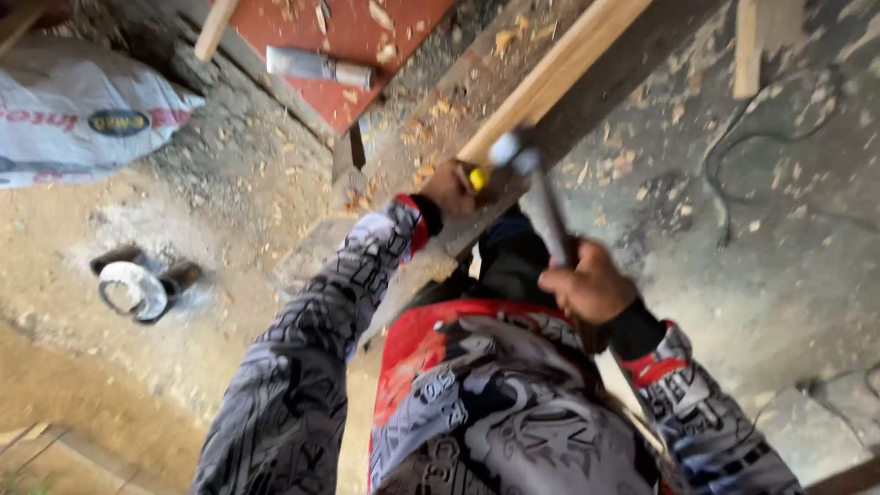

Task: The person sits on the ground and uses a yellow-handled chisel and a claw hammer to split and shape a long wooden plank, repositioning the chisel along the board and striking it repeatedly. They then hold a round wooden mallet piece and strike it with the hammer while working on a small wooden block on their lap.

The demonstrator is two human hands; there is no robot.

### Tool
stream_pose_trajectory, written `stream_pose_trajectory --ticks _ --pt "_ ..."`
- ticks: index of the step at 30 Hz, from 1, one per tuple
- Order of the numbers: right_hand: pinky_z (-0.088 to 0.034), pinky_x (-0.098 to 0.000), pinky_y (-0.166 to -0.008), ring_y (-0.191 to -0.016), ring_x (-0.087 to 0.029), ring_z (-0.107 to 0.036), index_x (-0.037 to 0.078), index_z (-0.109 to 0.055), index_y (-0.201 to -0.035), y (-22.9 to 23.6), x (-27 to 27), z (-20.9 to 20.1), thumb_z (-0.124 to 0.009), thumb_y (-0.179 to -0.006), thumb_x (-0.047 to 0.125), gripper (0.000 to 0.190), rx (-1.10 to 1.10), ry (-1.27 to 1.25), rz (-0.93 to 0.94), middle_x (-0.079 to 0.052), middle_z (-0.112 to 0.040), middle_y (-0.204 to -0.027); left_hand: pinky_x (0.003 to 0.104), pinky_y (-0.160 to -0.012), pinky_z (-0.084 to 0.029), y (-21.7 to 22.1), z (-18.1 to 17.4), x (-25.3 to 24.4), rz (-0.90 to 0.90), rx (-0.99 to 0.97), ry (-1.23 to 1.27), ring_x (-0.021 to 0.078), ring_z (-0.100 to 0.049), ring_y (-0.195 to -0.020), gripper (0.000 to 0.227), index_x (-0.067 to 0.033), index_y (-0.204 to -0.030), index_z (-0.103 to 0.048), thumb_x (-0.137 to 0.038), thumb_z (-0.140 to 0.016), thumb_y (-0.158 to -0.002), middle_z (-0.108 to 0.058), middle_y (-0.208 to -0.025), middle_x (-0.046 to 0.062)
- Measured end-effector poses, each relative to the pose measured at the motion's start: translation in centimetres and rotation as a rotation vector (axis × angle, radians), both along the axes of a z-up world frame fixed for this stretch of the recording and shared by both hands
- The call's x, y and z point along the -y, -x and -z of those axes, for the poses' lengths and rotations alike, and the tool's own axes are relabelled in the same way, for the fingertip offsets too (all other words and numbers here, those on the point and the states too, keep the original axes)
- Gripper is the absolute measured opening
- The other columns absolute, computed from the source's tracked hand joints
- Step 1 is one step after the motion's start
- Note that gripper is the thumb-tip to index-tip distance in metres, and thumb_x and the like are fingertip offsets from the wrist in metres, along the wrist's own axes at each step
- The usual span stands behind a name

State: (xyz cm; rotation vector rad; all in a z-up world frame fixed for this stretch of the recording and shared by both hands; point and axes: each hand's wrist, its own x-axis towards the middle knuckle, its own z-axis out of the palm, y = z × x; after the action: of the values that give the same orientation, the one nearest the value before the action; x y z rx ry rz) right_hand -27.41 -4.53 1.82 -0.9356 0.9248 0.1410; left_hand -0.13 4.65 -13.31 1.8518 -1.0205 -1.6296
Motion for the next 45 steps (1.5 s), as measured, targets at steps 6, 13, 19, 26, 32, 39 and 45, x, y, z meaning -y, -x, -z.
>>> stream_pose_trajectory --ticks 6,13,19,26,32,39,45 --pt "-0.045 -0.0381 -0.040 -0.041 -0.019 -0.052 0.006 -0.052 -0.080 -0.5 -2.1 2.9 -0.069 -0.073 0.010 0.019 -0.168 -0.152 0.035 -0.007 -0.053 -0.055 0.033 -0.064 -0.053 0.1 -2.5 1.1 0.097 0.076 -0.122 0.0164 -0.062 -0.069 0.027 -0.0059 -0.080 -0.066 -0.023 -0.086 -0.072 -0.067 -0.071 0.006" --pt "-0.054 -0.0505 -0.064 -0.074 -0.043 -0.069 0.005 -0.062 -0.097 -5.9 4.3 7.6 -0.073 -0.083 0.034 0.034 -0.157 0.760 -0.247 -0.021 -0.069 -0.080 0.035 -0.059 -0.052 1.0 -14.2 -1.0 0.041 0.169 -0.082 0.0191 -0.064 -0.061 0.031 -0.0076 -0.078 -0.065 -0.029 -0.087 -0.071 -0.068 -0.067 0.004" --pt "-0.053 -0.0552 -0.067 -0.079 -0.045 -0.068 0.005 -0.063 -0.099 -14.0 7.5 13.3 -0.078 -0.085 0.048 0.047 -0.237 0.910 -0.308 -0.023 -0.070 -0.085 0.040 -0.053 -0.041 -0.2 -17.7 -8.7 0.010 0.176 0.366 0.0297 -0.058 -0.052 0.040 -0.0082 -0.060 -0.053 -0.021 -0.081 -0.085 -0.056 -0.057 0.011" --pt "-0.053 -0.0567 -0.079 -0.090 -0.047 -0.068 0.008 -0.062 -0.108 -15.3 7.8 12.6 -0.073 -0.088 0.048 0.046 -0.310 0.782 -0.472 -0.027 -0.068 -0.097 0.038 -0.059 -0.053 1.3 -10.3 1.3 0.014 0.174 -0.103 0.0213 -0.066 -0.063 0.034 -0.0052 -0.078 -0.068 -0.036 -0.081 -0.082 -0.071 -0.071 0.011" --pt "-0.052 -0.0572 -0.076 -0.089 -0.048 -0.067 0.006 -0.063 -0.106 -15.0 7.7 13.9 -0.078 -0.086 0.048 0.049 -0.324 0.843 -0.401 -0.030 -0.067 -0.097 0.038 -0.058 -0.054 -2.6 -18.0 -2.5 0.114 0.045 -0.313 0.0168 -0.066 -0.060 0.035 -0.0063 -0.078 -0.070 -0.040 -0.078 -0.082 -0.072 -0.068 0.006" --pt "-0.053 -0.0569 -0.077 -0.086 -0.045 -0.068 0.006 -0.064 -0.104 -15.6 8.1 14.4 -0.080 -0.083 0.050 0.050 -0.296 0.813 -0.408 -0.026 -0.069 -0.094 0.052 -0.068 -0.055 -11.6 -19.2 -14.3 0.456 0.757 -0.430 0.0371 -0.071 -0.080 0.064 -0.0117 -0.088 -0.069 -0.069 -0.081 -0.061 -0.073 -0.084 0.014" --pt "-0.052 -0.0556 -0.067 -0.078 -0.046 -0.065 0.002 -0.065 -0.100 -15.3 7.4 16.3 -0.083 -0.082 0.046 0.051 -0.230 0.932 -0.357 -0.031 -0.063 -0.090 0.051 -0.067 -0.053 -7.3 -15.0 -8.4 0.492 0.746 -0.531 0.0351 -0.070 -0.078 0.062 -0.0144 -0.094 -0.065 -0.071 -0.077 -0.071 -0.071 -0.086 0.014"
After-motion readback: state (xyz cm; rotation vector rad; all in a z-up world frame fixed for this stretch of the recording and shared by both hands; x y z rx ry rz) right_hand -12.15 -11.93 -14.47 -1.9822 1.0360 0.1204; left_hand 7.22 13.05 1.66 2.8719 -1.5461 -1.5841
